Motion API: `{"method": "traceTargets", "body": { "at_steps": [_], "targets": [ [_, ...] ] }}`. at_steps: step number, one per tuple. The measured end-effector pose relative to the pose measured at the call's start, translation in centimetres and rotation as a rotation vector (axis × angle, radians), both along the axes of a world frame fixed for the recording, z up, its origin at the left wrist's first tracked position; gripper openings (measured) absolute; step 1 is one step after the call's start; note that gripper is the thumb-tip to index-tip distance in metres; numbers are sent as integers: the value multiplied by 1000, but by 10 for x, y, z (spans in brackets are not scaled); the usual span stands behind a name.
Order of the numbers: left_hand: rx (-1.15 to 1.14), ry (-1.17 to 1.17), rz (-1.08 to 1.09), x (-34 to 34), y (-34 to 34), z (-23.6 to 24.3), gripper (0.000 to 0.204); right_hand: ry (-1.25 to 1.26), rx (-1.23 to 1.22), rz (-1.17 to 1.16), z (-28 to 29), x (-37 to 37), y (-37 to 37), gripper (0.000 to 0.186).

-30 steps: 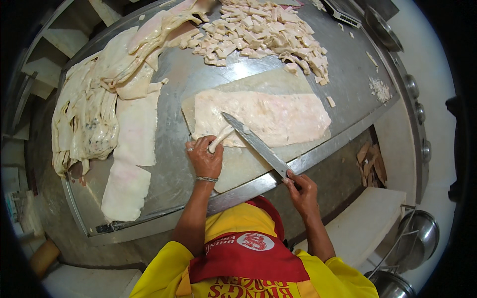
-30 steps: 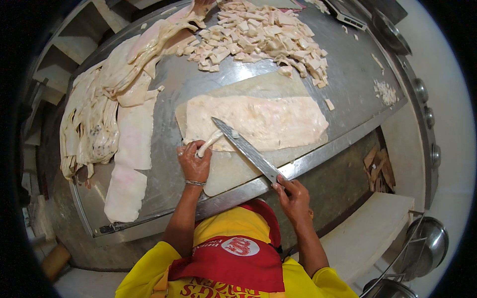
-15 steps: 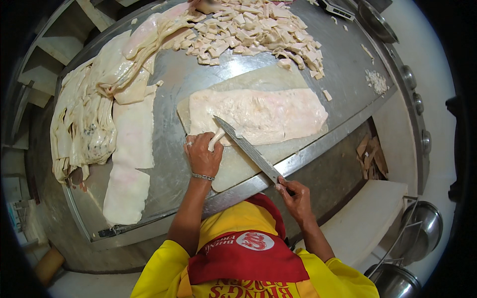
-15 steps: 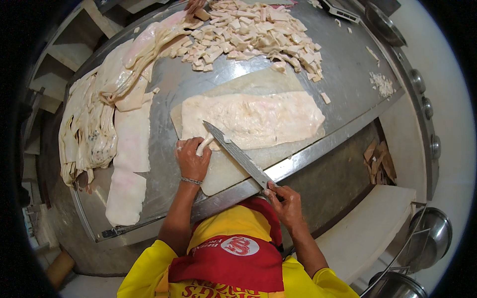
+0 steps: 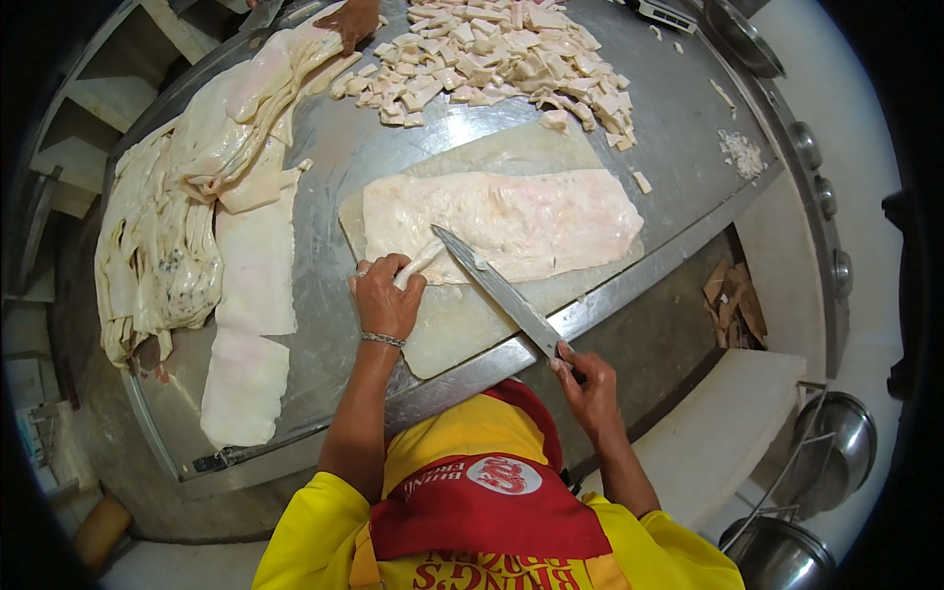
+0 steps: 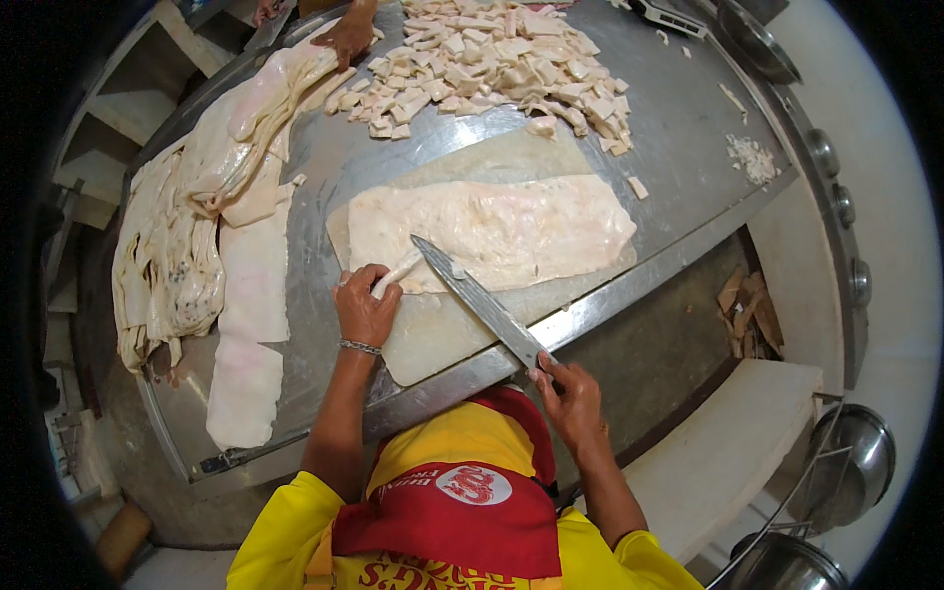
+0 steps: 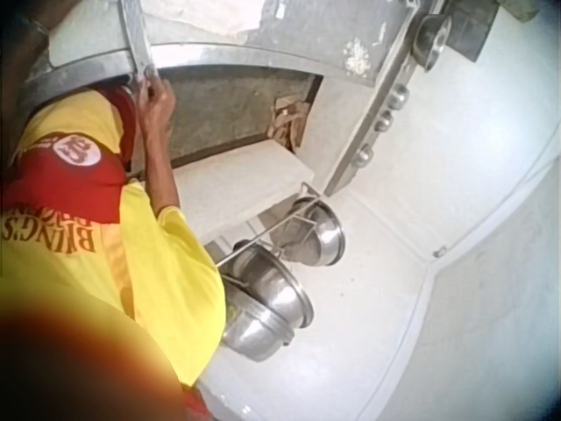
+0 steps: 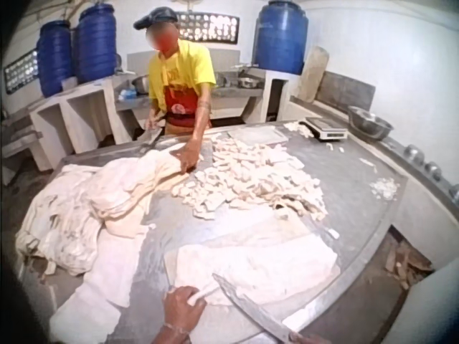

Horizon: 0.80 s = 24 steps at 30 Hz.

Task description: The person uses a large knife to cut a flat sheet of pale meat into strips and then into small cubes on a stainless steel table. The cut pieces accumulate in a pile on the table as the person continues cutting additional sheets.

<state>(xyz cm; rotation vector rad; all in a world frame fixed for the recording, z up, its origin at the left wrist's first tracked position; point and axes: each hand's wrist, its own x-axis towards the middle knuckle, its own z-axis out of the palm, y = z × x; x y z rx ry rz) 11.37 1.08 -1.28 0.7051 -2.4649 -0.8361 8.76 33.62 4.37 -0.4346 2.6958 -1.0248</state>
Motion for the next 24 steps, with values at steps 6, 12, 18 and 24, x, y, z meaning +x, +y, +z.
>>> {"method": "traceTargets", "body": {
  "at_steps": [6, 12, 18, 24],
  "targets": [
    [103, -57, -13, 1, -1, 9, 20, 178, 71, 14, 0, 8, 27, 28],
    [79, -48, -16, 4, -1, 9, 20, 314, 120, 23, 5, 22, 46, 29],
    [249, 24, -141, 15, -11, 16, 21, 225, -48, -9, -1, 31, 56, 28],
    [401, -54, -155, 22, -22, 25, 26, -40, -58, 63, 21, 20, 47, 24]
  ]
}}
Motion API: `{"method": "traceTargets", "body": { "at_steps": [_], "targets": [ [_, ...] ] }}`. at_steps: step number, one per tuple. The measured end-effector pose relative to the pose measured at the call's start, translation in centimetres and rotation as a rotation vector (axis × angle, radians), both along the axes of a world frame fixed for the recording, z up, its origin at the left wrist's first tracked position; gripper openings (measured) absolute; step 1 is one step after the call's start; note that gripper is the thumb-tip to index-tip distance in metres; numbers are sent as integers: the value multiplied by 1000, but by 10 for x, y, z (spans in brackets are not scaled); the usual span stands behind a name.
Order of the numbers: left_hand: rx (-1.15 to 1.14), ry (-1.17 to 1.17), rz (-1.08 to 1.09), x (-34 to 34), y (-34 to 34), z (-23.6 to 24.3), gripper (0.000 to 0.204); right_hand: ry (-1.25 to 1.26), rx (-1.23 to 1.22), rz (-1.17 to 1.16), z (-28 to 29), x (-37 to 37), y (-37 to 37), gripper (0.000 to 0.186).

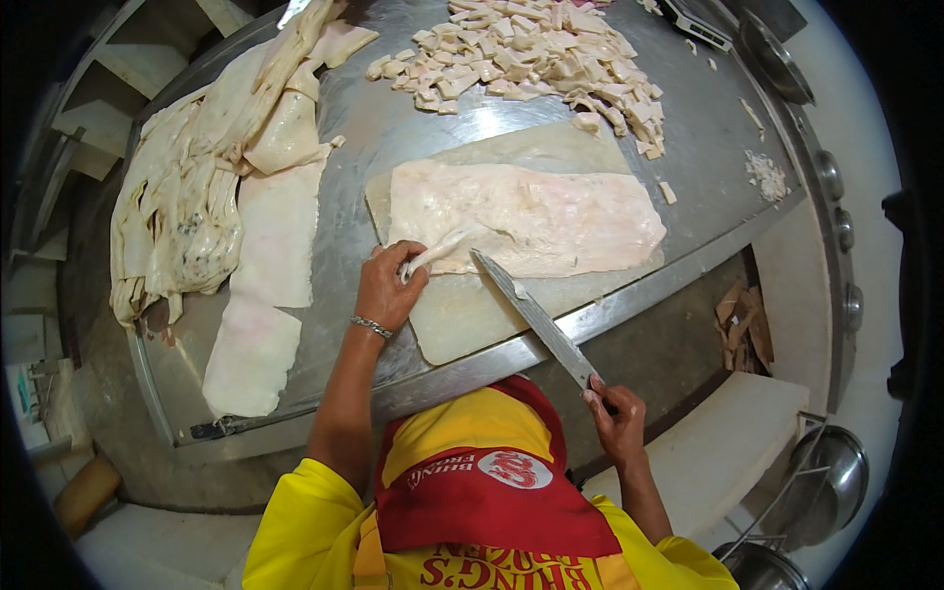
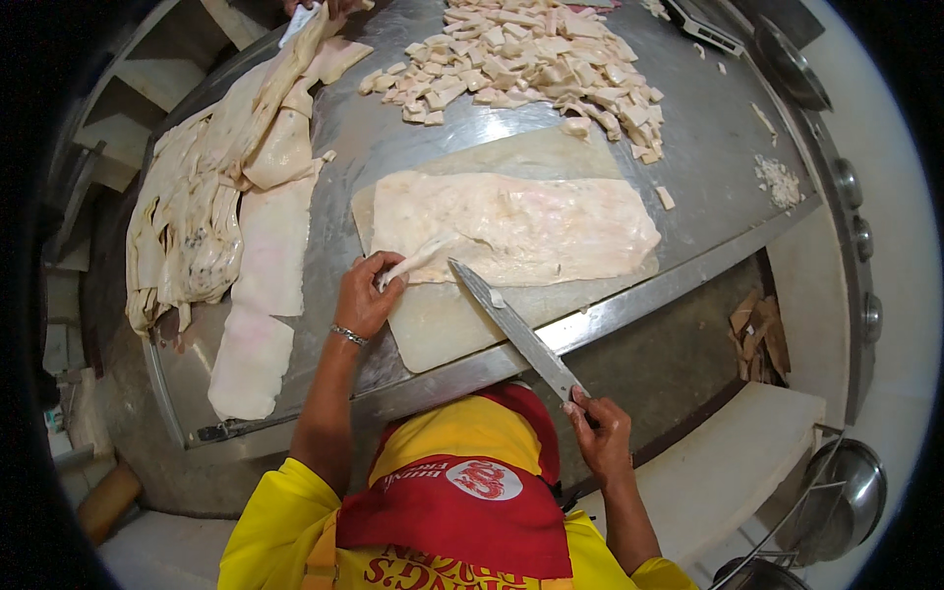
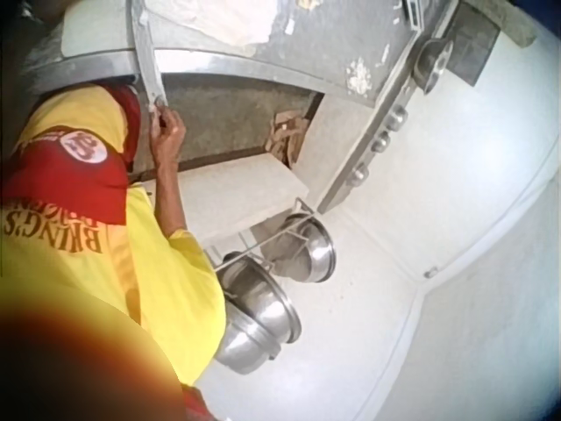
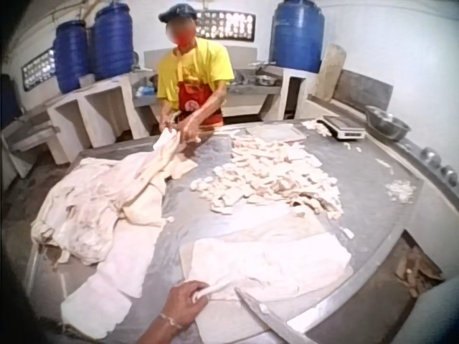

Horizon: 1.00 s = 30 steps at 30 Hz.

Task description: The person uses a large knife to cut a flat sheet of pale meat into strips and then into small cubes on a stainless steel table. The cut pieces accumulate in a pile on the table as the person continues cutting additional sheets.

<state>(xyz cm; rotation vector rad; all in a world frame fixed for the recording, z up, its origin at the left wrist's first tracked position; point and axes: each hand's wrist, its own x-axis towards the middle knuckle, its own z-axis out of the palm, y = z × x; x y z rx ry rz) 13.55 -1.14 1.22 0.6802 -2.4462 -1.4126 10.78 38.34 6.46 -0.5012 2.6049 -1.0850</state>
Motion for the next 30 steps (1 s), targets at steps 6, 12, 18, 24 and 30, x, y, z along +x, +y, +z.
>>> {"method": "traceTargets", "body": {
  "at_steps": [6, 12, 18, 24, 30],
  "targets": [
    [-628, 203, 38, -3, 14, -8, 27, -55, 15, 64, 12, 5, 0, 27],
    [-249, -43, 31, -5, 7, -7, 22, -106, 30, 25, 21, 12, -21, 27],
    [-238, 87, 32, -6, -8, -11, 21, 12, 155, -18, 24, 26, -24, 26],
    [-276, 49, -6, -8, -18, -13, 21, 106, 240, -33, 34, 40, -18, 28],
    [-465, -110, -117, -4, -19, -5, 33, 44, 204, -67, 38, 45, -14, 27]
  ]
}}
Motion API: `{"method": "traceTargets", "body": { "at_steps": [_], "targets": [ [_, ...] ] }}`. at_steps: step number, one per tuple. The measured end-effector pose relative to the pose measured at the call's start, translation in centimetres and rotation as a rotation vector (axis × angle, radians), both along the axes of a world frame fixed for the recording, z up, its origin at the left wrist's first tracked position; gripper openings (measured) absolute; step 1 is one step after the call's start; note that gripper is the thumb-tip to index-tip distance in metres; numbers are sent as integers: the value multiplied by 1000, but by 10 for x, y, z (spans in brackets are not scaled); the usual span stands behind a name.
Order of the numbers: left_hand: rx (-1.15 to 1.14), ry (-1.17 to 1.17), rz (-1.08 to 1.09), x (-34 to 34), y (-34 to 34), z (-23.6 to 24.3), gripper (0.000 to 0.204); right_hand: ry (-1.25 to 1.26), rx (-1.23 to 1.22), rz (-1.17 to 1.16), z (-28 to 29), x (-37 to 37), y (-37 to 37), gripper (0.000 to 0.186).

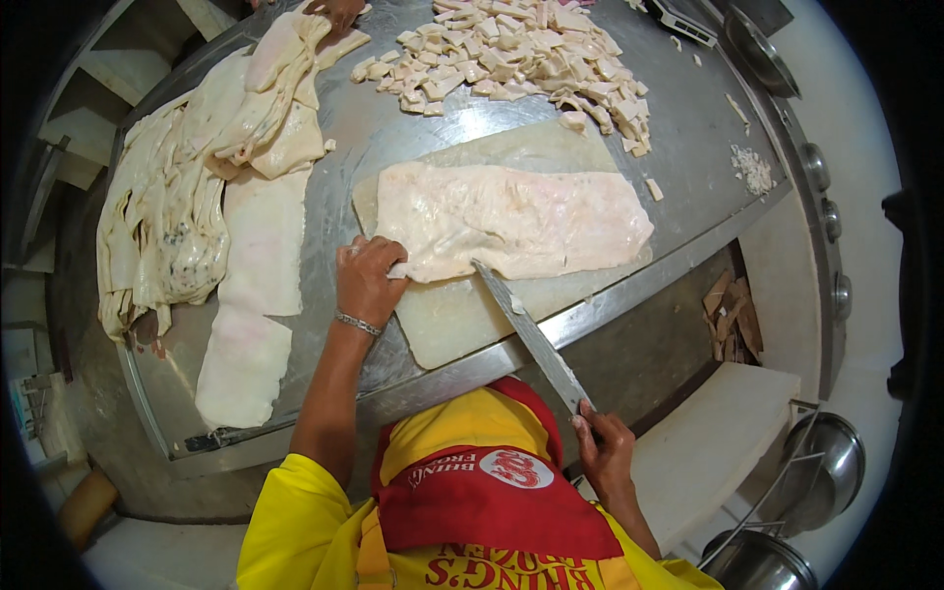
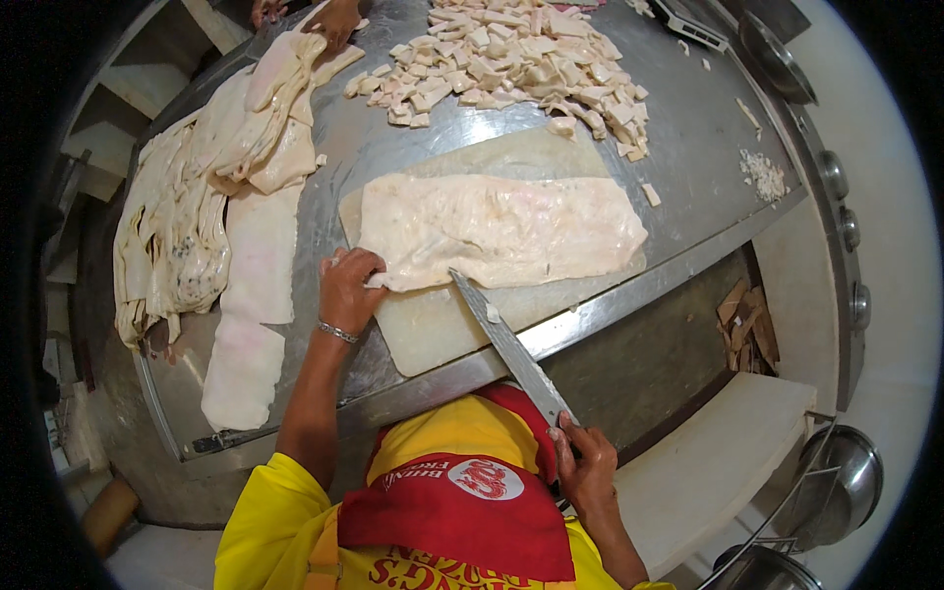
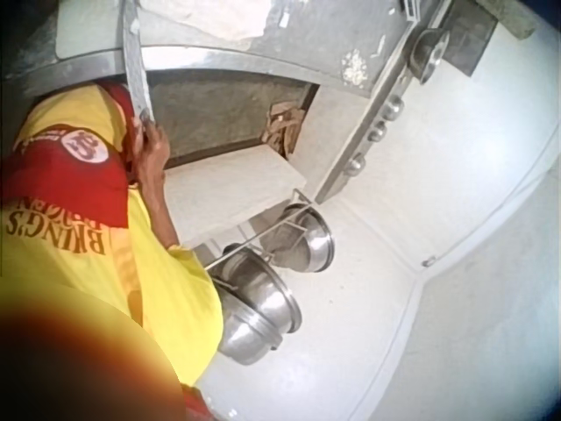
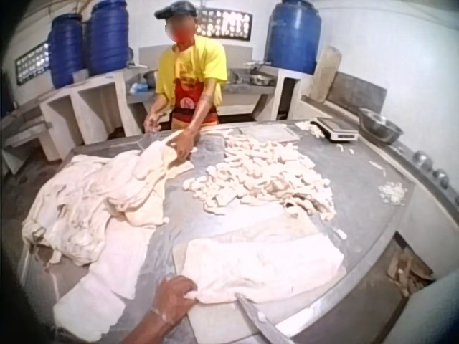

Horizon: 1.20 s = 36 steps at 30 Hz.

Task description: The person uses a large knife to cut a flat sheet of pale meat into strips and then into small cubes on a stainless steel table. The cut pieces accumulate in a pile on the table as the person continues cutting additional sheets.

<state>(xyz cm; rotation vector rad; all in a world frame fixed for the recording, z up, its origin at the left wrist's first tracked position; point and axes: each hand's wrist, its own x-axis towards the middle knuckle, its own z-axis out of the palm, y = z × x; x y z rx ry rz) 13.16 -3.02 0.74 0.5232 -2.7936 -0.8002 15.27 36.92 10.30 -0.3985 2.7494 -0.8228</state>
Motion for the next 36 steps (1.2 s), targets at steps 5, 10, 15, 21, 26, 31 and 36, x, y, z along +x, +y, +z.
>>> {"method": "traceTargets", "body": {
  "at_steps": [5, 10, 15, 21, 26, 31, 36],
  "targets": [
    [-276, 219, -116, 17, 54, -3, 43, -155, -111, -56, 1, -6, 4, 26],
    [-130, 253, -57, 23, 73, -19, 34, -322, -235, -68, -4, -4, -3, 28],
    [-158, 236, -47, 31, 75, -20, 36, -388, -206, -71, -4, 3, -17, 28],
    [-141, 247, -31, 36, 78, -20, 36, -314, -238, -88, -17, 19, -25, 27],
    [-129, 262, -62, 34, 72, -25, 35, -59, -102, -13, -38, 29, -33, 32],
    [-196, 256, -87, 36, 67, -24, 37, -5, -51, -22, -33, 34, -26, 30],
    [-128, 269, -86, 34, 69, -21, 34, 3, -84, -14, -37, 30, -28, 29]
  ]
}}
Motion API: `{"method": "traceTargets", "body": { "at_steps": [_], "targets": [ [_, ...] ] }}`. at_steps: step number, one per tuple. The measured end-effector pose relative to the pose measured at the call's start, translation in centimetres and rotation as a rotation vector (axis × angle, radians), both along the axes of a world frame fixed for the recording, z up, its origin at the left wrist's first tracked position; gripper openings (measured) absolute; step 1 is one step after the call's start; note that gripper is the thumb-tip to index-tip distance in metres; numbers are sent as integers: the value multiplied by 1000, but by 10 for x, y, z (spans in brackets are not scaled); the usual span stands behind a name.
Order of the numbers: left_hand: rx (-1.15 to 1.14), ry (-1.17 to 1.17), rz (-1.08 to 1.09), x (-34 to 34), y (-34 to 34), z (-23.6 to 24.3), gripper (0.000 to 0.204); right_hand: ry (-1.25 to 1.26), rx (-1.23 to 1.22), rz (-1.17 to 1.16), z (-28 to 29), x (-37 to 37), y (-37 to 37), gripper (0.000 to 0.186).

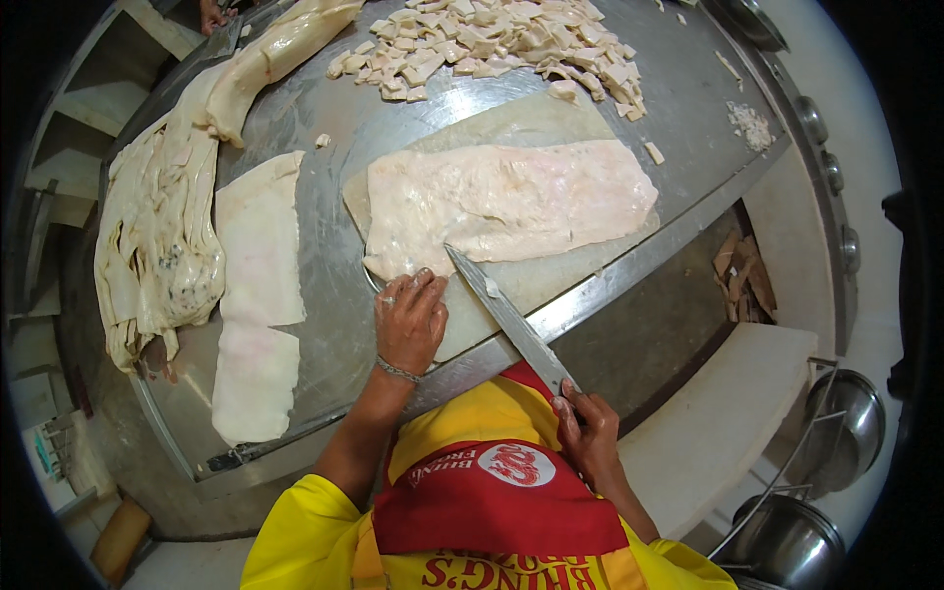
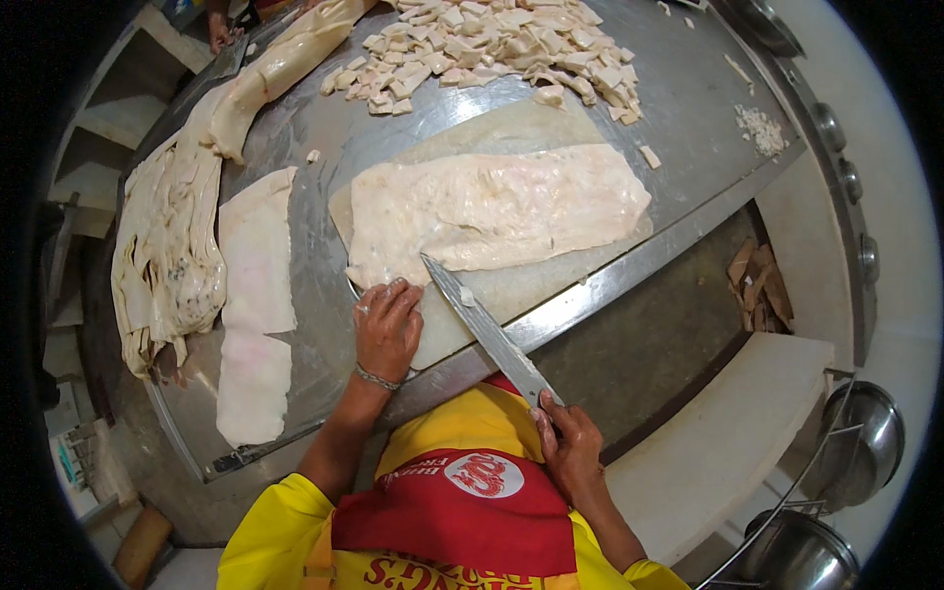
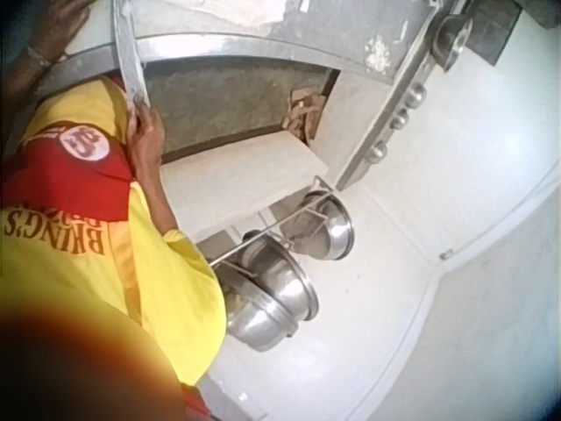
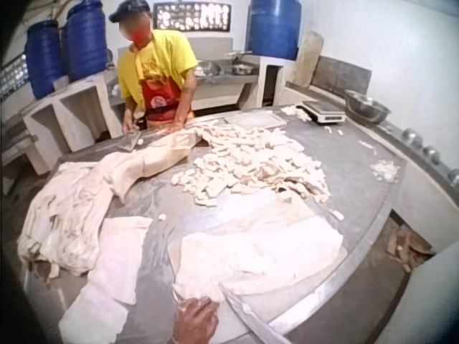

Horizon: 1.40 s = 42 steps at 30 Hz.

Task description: The person uses a large knife to cut a flat sheet of pale meat into strips and then into small cubes on a stainless steel table. The cut pieces accumulate in a pile on the table as the person continues cutting additional sheets.

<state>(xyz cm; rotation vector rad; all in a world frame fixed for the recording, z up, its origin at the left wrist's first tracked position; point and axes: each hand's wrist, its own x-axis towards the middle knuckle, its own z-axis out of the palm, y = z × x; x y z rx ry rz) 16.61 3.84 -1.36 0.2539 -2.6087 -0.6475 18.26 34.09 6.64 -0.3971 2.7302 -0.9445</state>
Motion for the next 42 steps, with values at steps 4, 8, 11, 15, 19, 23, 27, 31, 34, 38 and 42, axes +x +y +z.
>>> {"method": "traceTargets", "body": {
  "at_steps": [4, 8, 11, 15, 19, 23, 27, 31, 34, 38, 42],
  "targets": [
    [-42, -14, -2, 1, -3, -2, 35, 78, 79, 31, 10, -7, 7, 29],
    [-29, -20, 15, 3, -4, -3, 34, 113, 180, -13, 23, -1, 14, 29],
    [-10, -27, 24, 2, -1, -2, 33, 134, 65, -33, 22, 3, 25, 29],
    [4, -33, 42, 0, -1, -1, 32, 98, 61, 43, 29, -9, 9, 29],
    [13, -48, 46, 2, -1, 0, 31, 99, 82, 58, 13, -20, 15, 28],
    [5, -56, 61, 1, -2, 1, 31, 140, 87, 16, 18, -18, 36, 29],
    [82, -50, 109, 3, 7, 0, 30, 227, 21, -38, 32, -24, 50, 30],
    [140, 27, 79, -5, 44, 37, 34, 268, 131, -44, 48, -42, 50, 29],
    [106, 88, -164, -26, 74, 50, 46, 344, 176, -16, 48, -54, 58, 30],
    [-27, 126, -322, -65, 107, 57, 50, 438, 221, 33, 54, -78, 76, 33],
    [-51, 150, -349, -114, 134, 65, 50, 505, 198, 33, 61, -114, 110, 36]
  ]
}}
